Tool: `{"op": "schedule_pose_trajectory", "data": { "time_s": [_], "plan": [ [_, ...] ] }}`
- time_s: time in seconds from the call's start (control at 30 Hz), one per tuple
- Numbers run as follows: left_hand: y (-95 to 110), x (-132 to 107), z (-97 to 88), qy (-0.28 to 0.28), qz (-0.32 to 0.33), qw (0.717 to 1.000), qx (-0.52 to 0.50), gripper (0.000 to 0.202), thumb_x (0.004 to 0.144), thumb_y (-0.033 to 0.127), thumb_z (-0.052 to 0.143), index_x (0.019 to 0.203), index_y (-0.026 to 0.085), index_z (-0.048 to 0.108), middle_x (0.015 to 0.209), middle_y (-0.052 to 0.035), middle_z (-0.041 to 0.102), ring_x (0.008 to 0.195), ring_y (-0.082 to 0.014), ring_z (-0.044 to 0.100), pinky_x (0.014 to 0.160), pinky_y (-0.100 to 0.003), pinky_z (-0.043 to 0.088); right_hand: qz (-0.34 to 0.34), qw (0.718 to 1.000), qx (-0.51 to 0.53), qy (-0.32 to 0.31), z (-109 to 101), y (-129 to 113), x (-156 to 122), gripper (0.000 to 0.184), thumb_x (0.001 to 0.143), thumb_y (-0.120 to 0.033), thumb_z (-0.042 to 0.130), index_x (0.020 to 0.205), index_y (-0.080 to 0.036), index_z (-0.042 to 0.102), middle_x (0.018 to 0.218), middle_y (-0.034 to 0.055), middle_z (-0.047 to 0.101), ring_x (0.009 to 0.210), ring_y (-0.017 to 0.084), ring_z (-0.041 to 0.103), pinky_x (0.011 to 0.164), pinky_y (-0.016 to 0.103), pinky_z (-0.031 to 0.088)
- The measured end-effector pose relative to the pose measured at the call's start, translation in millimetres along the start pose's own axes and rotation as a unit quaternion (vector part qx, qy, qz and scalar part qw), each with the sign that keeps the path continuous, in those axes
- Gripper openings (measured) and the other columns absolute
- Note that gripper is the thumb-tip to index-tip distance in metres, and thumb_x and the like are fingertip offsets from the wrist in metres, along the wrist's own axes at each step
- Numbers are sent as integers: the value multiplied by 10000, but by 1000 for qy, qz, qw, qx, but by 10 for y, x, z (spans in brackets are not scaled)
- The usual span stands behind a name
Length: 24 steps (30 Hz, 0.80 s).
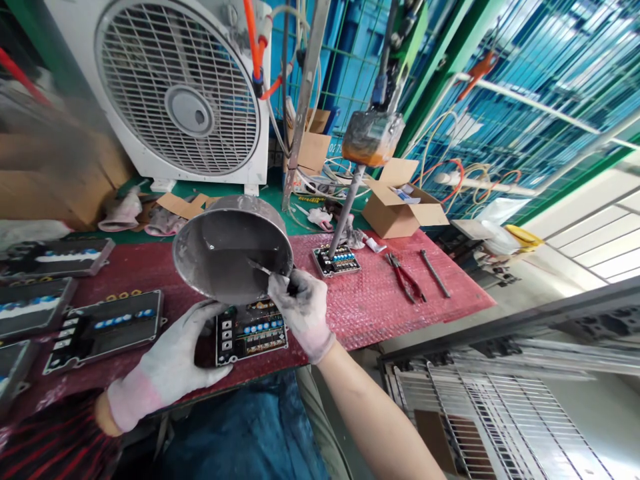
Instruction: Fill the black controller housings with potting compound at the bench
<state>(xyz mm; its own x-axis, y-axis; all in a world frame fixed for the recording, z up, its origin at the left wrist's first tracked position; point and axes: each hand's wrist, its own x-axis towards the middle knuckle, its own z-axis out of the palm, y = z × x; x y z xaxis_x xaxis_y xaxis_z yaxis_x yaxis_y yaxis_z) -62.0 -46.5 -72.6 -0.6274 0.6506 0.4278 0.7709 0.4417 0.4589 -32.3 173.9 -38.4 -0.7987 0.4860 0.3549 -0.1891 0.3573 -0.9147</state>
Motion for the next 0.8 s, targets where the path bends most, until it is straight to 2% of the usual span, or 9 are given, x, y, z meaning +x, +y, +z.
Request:
{"op": "schedule_pose_trajectory", "data": {
  "time_s": [0.2, 0.37, 0.47, 0.67, 0.8],
  "plan": [
    [-7, -18, 15, -2, -7, 1000, -2, 880, 603, 244, 825, 1358, 211, 374, 1260, -133, 596, 1129, -313, 650, 983, -483, 572, -11, 1000, -27, 5, 46, -29, 50, 399, 783, -411, 614, 522, -206, 393, 532, -58, 330, 524, 76, 287, 475, 241, 224],
    [1, -1, 5, -3, -8, 1000, -21, 859, 609, 243, 810, 1359, 208, 391, 1263, -130, 604, 1128, -311, 649, 984, -489, 569, 3, 1000, -2, 2, -6, -23, 18, 382, 782, -431, 618, 543, -199, 431, 557, -53, 344, 538, 79, 294, 484, 240, 237],
    [9, 10, -6, -11, -30, 999, -31, 822, 613, 250, 799, 1343, 217, 422, 1256, -117, 609, 1132, -314, 645, 1007, -501, 554, 13, 1000, 2, 7, -49, -47, -24, 376, 752, -425, 624, 531, -204, 416, 547, -55, 331, 526, 75, 277, 473, 238, 227],
    [22, -4, -28, -41, -35, 998, -28, 707, 667, 251, 765, 1325, 260, 506, 1323, -96, 554, 1194, -288, 617, 1042, -457, 538, 3, 1000, -16, 13, -87, -41, -52, 378, 755, -387, 622, 521, -208, 385, 538, -60, 313, 527, 73, 270, 475, 235, 216],
    [15, -12, -20, -32, -24, 999, -28, 651, 670, 247, 757, 1289, 260, 555, 1320, -89, 551, 1195, -276, 616, 1042, -425, 541, 2, 1000, -14, 20, -79, 3, -28, 383, 770, -391, 626, 529, -205, 395, 547, -60, 324, 533, 74, 280, 481, 237, 222]
  ]
}}
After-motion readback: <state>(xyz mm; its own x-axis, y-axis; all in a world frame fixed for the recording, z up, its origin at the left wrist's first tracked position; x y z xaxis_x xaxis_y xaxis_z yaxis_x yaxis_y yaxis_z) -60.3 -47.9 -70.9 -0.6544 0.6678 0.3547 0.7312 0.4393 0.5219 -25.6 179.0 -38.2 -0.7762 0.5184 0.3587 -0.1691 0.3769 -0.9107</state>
